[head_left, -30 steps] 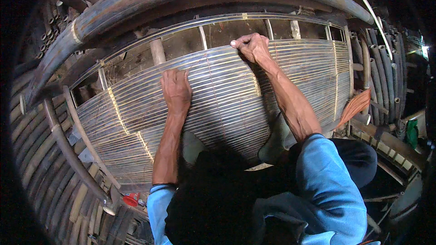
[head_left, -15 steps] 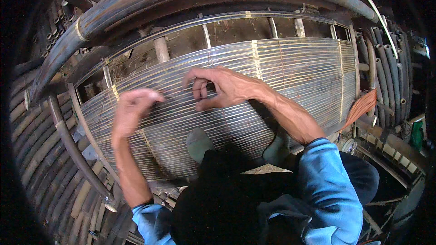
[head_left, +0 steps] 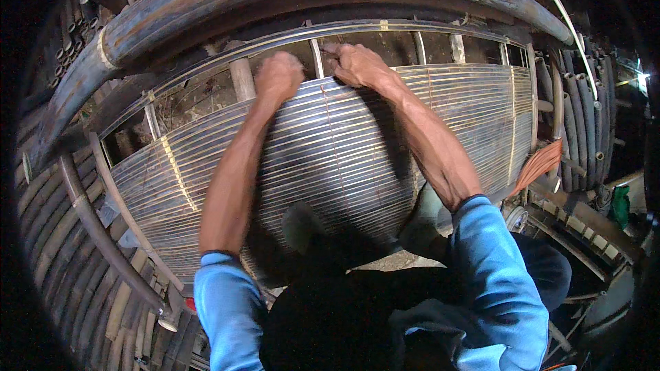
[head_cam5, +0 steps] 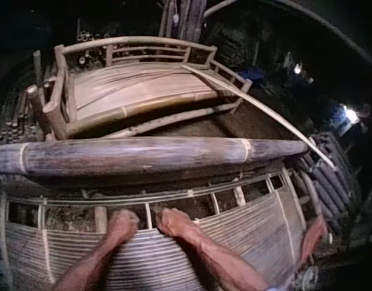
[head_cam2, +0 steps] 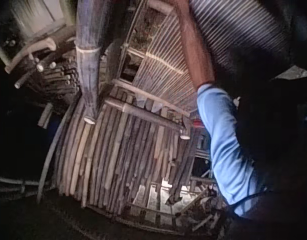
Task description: The person weaves thin bamboo strips into a large panel, using their hands to thread a long cord through the slats and then using a small wooden tool to tighten and align the weave.
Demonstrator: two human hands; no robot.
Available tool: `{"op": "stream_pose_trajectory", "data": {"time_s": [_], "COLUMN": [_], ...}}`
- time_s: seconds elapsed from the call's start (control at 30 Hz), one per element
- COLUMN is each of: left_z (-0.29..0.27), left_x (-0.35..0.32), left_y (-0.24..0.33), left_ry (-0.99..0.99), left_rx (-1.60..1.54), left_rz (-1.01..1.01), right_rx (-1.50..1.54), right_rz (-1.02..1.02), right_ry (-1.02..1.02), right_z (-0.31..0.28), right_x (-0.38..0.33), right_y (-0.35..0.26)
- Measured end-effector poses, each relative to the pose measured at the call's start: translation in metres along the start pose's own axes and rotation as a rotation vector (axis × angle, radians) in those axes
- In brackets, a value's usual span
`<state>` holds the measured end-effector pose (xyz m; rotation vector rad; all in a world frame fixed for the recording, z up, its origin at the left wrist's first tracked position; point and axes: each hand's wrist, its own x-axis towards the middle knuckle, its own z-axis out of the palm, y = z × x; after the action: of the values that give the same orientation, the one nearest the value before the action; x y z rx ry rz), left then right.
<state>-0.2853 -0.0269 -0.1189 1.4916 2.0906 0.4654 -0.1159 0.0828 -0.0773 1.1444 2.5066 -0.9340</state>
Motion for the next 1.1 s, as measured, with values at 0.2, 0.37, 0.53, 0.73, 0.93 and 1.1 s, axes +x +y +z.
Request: {"op": "stream_pose_trajectory", "data": {"time_s": [0.2,0.37,0.53,0.73,0.93,1.1], "left_z": [0.018,-0.006,-0.022,-0.024,-0.023,-0.032], "left_x": [0.031,0.002,-0.015,-0.050,-0.092,-0.144], "left_y": [0.008,0.005,0.019,0.053,0.072,0.065], "left_ry": [-0.237,0.000,0.106,0.228,0.135,0.115], "left_rx": [-0.393,-0.397,-0.347,-0.270,-0.294,-0.519], "left_rz": [-0.236,-0.087,0.034,0.405,0.540,0.488], "right_rx": [-0.039,0.084,0.393,0.805,0.773,0.735], "right_rz": [0.080,-0.300,-0.624,-1.219,-1.058,-0.753], "right_ry": [-0.008,0.195,-0.164,-0.506,-0.259,0.340], "right_z": [0.007,-0.033,-0.122,-0.185,-0.238,-0.285], "right_x": [0.008,-0.053,-0.152,-0.224,-0.268,-0.285], "right_y": [0.000,-0.004,-0.031,-0.059,-0.049,-0.044]}}
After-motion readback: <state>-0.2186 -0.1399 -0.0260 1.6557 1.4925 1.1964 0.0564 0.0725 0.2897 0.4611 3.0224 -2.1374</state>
